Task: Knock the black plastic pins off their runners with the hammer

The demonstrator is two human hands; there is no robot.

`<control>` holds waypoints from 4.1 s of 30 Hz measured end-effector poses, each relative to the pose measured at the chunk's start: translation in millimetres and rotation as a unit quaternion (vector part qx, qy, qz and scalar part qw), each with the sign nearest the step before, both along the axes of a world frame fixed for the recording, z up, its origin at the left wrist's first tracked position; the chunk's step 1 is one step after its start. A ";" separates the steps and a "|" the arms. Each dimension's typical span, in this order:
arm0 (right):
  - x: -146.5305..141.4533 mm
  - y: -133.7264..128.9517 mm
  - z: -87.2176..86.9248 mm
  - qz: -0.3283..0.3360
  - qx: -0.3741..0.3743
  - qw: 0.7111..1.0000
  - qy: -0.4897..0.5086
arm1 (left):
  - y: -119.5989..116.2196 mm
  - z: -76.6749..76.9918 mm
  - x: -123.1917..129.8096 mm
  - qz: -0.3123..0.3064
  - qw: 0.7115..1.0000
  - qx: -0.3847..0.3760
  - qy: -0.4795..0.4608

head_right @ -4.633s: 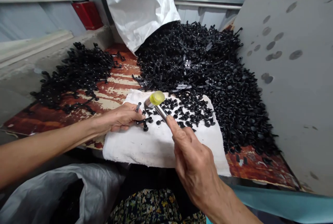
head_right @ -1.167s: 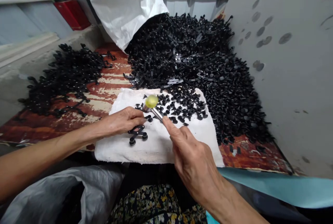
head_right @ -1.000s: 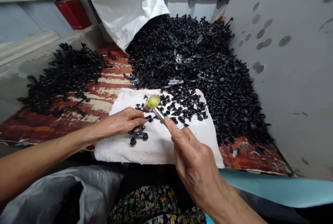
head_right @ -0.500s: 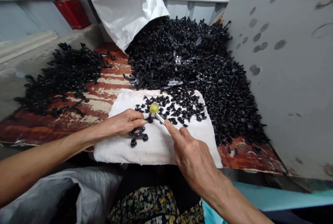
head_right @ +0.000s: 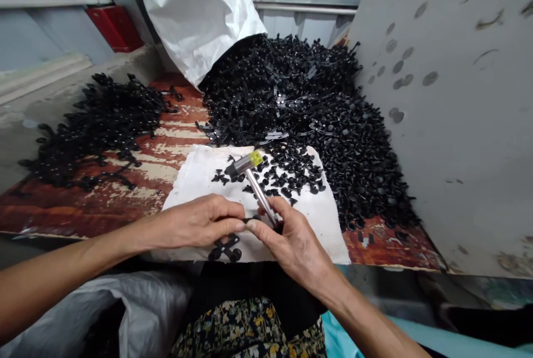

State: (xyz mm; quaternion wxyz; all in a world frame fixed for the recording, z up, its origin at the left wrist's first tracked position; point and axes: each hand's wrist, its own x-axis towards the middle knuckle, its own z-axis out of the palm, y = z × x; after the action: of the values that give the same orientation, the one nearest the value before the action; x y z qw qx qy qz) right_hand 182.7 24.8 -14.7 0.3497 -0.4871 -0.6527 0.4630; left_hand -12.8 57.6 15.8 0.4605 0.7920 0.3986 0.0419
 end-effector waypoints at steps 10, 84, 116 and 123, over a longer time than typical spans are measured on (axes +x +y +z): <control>-0.1 -13.9 -6.2 -0.159 -0.152 0.943 0.249 | -28.1 -0.5 -3.5 0.224 0.961 0.152 0.051; 48.7 -10.9 -20.0 -0.113 -0.163 0.978 0.058 | 29.6 -15.9 14.5 0.159 0.971 -0.177 -0.027; 44.7 -17.4 -8.2 -0.020 0.293 0.911 -0.290 | 32.7 -17.7 14.1 0.146 0.983 -0.107 0.043; 44.0 -20.5 -11.6 -0.031 0.254 0.930 -0.264 | 33.2 -24.6 14.0 0.142 0.983 -0.104 0.057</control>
State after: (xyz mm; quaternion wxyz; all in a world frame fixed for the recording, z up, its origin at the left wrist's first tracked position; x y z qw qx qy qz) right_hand 226.7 4.3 -26.3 0.2910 -0.5063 -0.8020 0.1254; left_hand 1.2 90.8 -8.8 0.5059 0.6765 0.5347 0.0201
